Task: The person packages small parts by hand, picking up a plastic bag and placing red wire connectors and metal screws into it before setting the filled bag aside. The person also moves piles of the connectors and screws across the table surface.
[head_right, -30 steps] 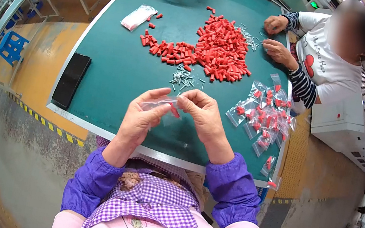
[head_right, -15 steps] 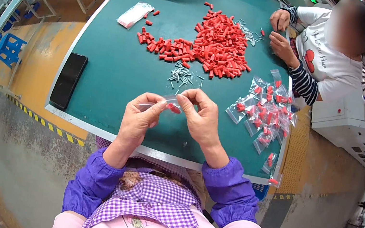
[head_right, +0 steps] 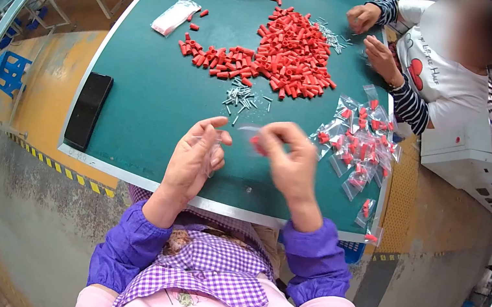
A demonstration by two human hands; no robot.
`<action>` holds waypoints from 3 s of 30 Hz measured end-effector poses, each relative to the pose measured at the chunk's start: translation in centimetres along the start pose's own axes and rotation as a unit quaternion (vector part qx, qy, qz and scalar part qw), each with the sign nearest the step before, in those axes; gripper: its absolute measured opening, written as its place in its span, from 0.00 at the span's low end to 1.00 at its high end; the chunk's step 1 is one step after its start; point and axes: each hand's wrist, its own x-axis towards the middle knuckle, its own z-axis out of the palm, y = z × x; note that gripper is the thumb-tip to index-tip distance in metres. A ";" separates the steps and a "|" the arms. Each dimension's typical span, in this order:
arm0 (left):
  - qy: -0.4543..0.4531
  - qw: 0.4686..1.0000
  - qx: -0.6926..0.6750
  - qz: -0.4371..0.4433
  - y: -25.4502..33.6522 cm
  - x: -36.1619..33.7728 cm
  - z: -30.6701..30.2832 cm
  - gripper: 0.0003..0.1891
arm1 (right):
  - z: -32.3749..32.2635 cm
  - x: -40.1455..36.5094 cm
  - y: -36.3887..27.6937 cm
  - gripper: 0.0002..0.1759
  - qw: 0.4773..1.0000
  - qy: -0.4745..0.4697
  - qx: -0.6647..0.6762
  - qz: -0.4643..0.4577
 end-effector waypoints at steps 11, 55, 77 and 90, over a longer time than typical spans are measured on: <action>0.026 0.996 -0.084 0.013 -0.3 0.1 0.4 0.19 | -2.3 -0.8 -1.4 0.10 0.983 0.055 -0.172 -0.023; 0.083 0.986 0.147 0.007 0.5 -1.4 -1.1 0.18 | 3.4 0.7 0.3 0.09 0.966 -0.212 0.062 0.135; 0.133 0.985 0.110 0.028 0.3 -1.2 -0.8 0.08 | 2.8 6.5 3.5 0.08 0.858 -0.058 -0.499 -0.102; 0.133 0.984 0.108 0.042 0.5 -1.0 -0.9 0.07 | 3.7 8.3 2.7 0.04 0.813 -0.129 -0.547 -0.155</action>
